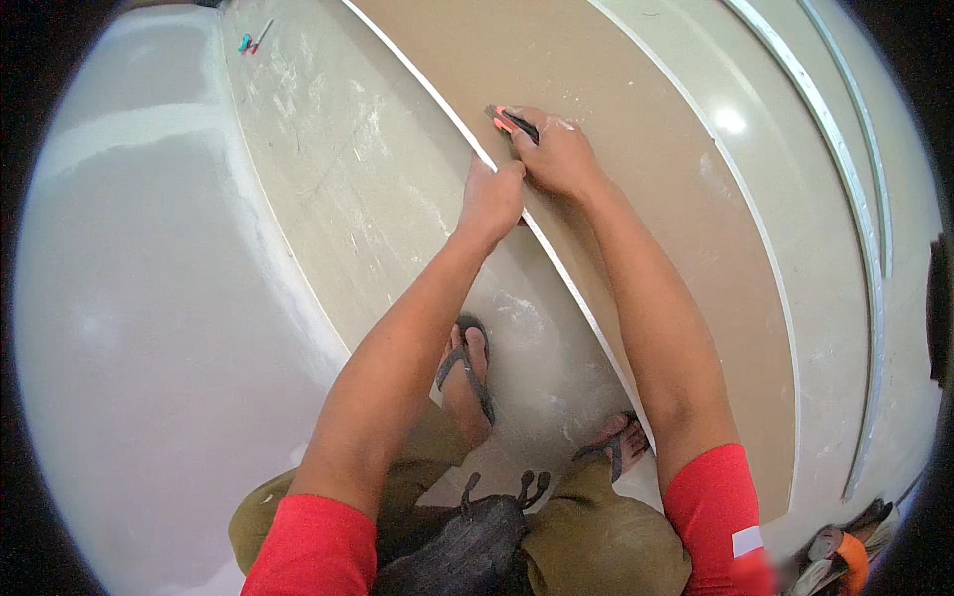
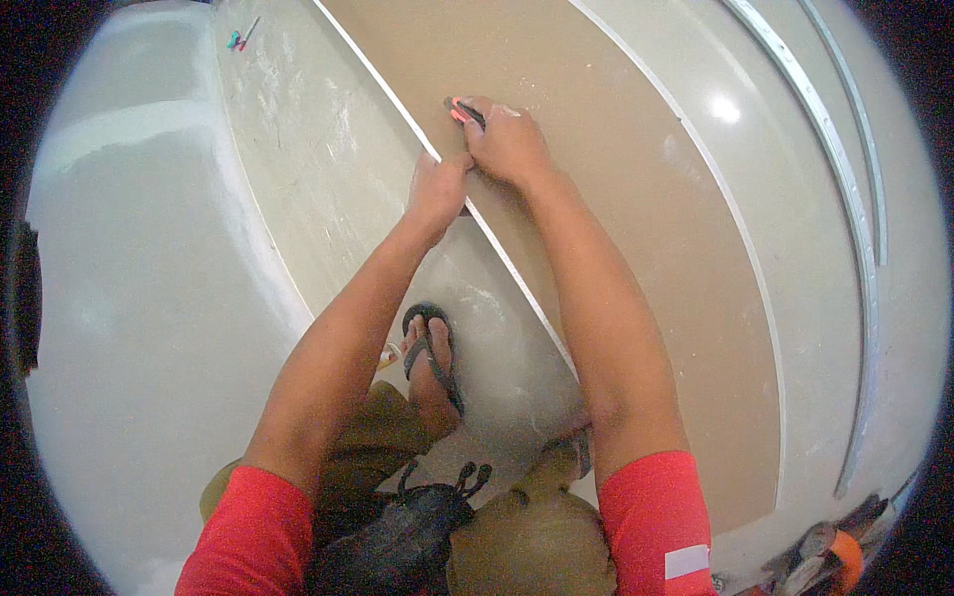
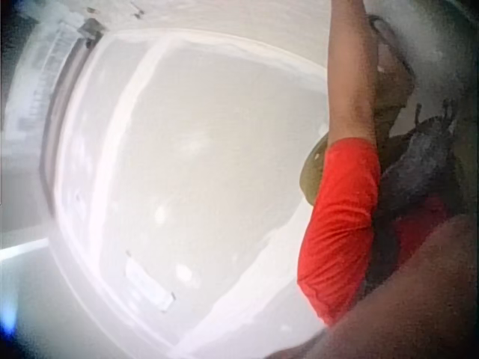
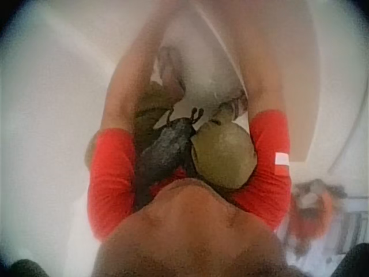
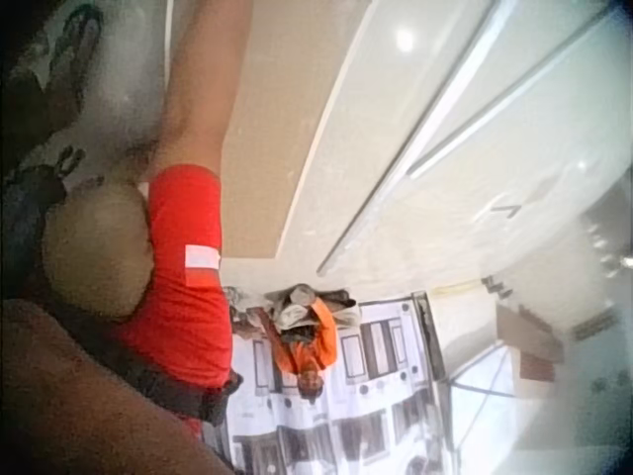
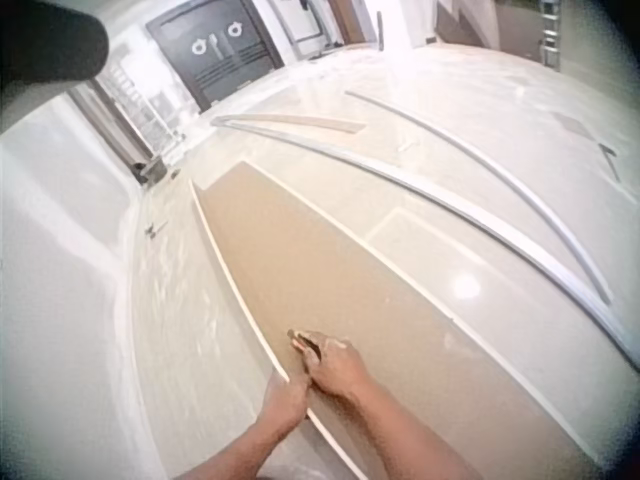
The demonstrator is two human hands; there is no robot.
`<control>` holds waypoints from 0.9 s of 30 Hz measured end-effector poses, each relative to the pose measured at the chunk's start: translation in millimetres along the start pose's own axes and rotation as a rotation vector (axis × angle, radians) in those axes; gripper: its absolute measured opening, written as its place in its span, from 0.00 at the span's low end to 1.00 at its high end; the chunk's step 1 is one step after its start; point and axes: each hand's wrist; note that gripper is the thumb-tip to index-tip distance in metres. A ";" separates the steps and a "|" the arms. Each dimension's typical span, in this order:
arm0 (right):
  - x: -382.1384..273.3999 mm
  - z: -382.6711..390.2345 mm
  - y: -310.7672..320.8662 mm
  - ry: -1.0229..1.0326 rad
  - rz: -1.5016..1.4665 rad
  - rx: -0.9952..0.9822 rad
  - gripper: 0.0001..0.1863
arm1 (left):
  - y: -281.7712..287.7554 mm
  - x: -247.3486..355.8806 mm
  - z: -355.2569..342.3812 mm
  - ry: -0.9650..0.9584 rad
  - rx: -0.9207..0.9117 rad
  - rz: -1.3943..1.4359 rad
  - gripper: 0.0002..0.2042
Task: The person cuts a piece of drywall by scoring it with a utility knife and then snapping it along the scored line.
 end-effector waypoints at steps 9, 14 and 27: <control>-8.7 -2.7 15.5 0.081 0.043 -0.089 0.20 | 8.1 -8.2 -13.0 0.139 -0.024 0.055 0.15; -0.2 -2.7 23.3 0.101 0.075 -0.119 0.20 | 13.0 -4.3 -15.6 0.072 -0.058 0.039 0.15; 5.5 15.8 40.4 0.103 0.030 -0.183 0.19 | 19.5 15.5 -16.3 0.224 -0.025 0.169 0.15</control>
Point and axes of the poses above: each hand's wrist, its own z-axis away from the middle knuckle, its own y-axis out of the back of the hand, x = y × z
